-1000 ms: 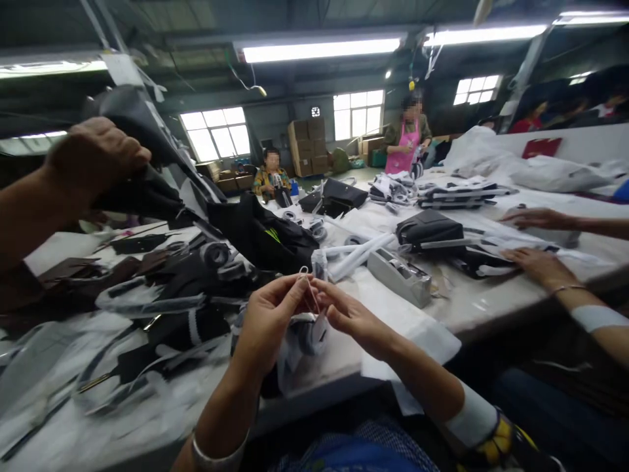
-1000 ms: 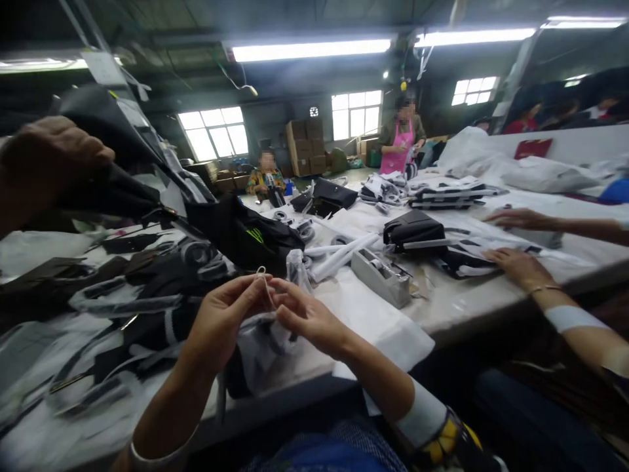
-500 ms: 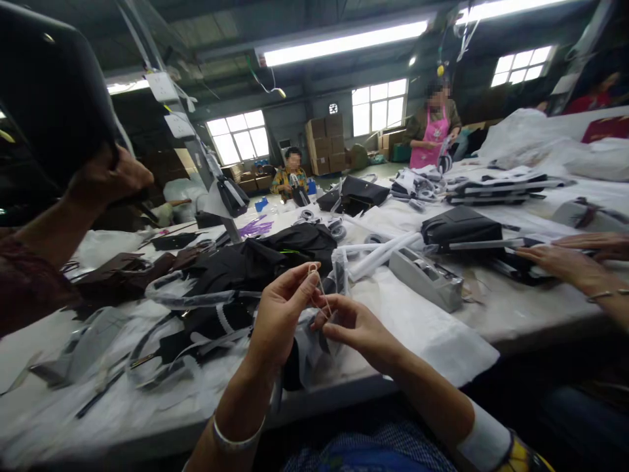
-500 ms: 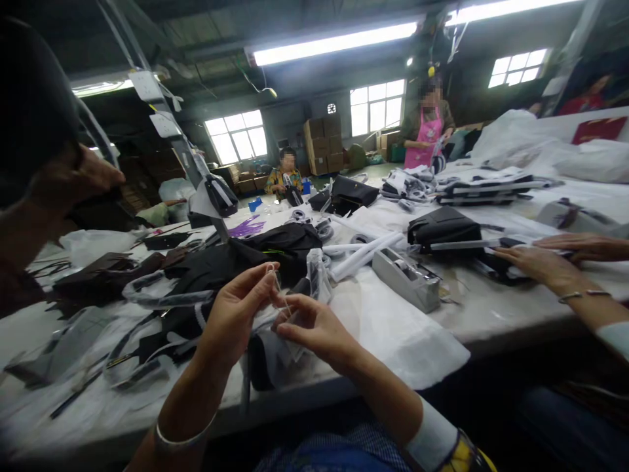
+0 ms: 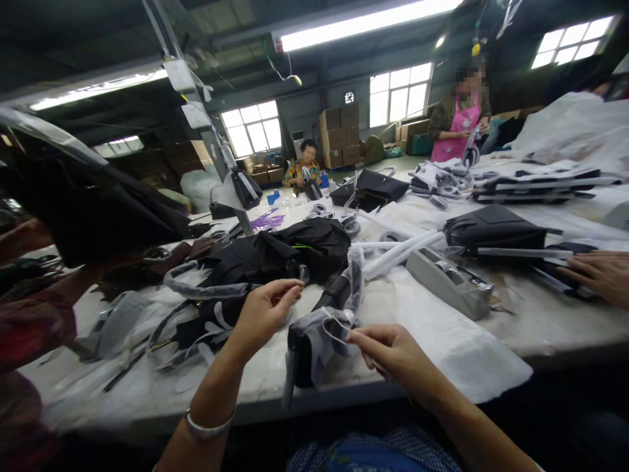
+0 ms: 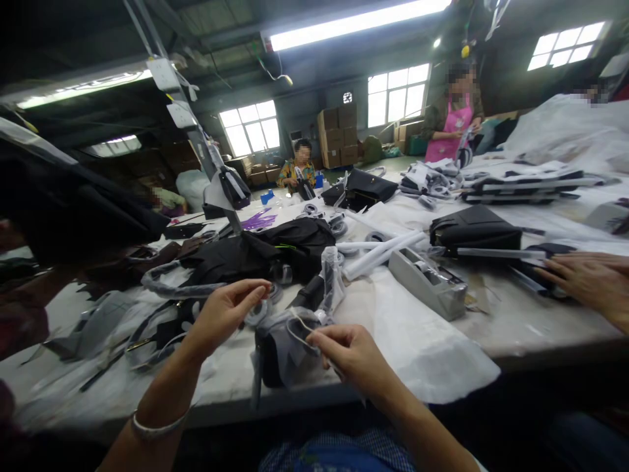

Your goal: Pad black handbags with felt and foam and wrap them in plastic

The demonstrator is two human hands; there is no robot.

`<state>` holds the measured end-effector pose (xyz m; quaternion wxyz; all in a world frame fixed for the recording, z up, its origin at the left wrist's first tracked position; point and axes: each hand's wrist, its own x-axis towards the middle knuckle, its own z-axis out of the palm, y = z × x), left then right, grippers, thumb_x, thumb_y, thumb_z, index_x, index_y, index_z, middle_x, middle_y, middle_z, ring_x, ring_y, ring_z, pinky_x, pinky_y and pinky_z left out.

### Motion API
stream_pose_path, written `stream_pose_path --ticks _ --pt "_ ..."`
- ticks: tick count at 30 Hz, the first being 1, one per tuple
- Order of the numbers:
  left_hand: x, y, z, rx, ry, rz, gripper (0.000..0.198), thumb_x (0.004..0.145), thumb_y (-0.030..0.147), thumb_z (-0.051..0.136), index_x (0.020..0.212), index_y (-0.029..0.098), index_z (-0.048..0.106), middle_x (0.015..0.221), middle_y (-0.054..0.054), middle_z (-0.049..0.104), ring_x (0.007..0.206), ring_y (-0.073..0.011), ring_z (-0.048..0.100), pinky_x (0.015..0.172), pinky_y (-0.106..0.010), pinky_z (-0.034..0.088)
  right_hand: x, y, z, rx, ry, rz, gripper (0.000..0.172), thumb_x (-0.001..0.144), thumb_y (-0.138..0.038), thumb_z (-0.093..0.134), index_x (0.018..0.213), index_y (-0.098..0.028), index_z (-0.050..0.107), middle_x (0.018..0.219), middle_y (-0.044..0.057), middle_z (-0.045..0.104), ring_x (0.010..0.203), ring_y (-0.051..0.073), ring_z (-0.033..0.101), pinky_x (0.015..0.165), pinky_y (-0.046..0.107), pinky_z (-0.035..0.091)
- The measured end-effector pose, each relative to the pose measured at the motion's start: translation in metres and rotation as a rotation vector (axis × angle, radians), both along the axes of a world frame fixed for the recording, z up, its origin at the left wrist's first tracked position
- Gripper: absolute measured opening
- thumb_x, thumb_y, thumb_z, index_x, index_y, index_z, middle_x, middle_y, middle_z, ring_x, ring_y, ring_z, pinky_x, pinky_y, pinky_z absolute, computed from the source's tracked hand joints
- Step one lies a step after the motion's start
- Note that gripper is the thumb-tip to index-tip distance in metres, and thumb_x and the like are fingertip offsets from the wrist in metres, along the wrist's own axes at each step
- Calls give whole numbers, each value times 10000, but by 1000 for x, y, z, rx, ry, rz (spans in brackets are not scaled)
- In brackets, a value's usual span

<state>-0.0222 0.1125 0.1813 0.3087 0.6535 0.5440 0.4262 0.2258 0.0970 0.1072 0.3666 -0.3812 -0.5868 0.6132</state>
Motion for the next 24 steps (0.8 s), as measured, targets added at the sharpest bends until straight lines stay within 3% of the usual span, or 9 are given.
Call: stream_pose_path --ticks 3,7,13,17,21,24 --pt "-12 14 -14 -175 119 -145 332 851 428 646 998 152 757 945 -90 755 855 -216 679 775 -298 502 -12 2 -18 101 -176 1 458 918 -517 584 660 -148 666 536 -13 556 425 71 426 414 202 285" --pt "-12 28 -23 -282 129 -301 299 803 385 679 973 160 779 899 -70 753 796 -195 651 673 -258 466 -38 13 -31 247 -161 -109 477 962 -463 512 612 -160 626 542 -13 572 473 89 486 478 208 348" --pt "-9 38 -19 -315 115 -380 480 679 292 779 1133 143 733 845 -41 705 695 -136 545 642 -235 418 -61 22 -19 260 -54 -91 463 970 -447 486 602 -177 562 513 -34 517 409 80 457 418 200 333" --pt "-3 44 -23 -388 47 -464 455 600 300 829 1018 137 757 860 -48 701 739 -162 577 659 -248 447 -65 25 -11 269 -38 -47 430 960 -443 514 630 -178 589 529 -32 537 390 70 446 391 192 320" --pt "2 47 -34 -434 -38 -416 311 593 352 836 759 110 734 692 -21 640 612 -127 529 559 -228 401 -65 27 -9 221 -46 -6 444 957 -479 519 640 -176 589 539 -28 544 367 64 424 366 191 302" --pt "-5 43 -38 -403 -106 -324 327 660 416 814 753 116 723 681 -8 614 603 -109 501 547 -216 363 -59 26 -8 198 -57 24 464 959 -510 508 645 -175 576 565 -22 556 376 65 427 374 194 318"
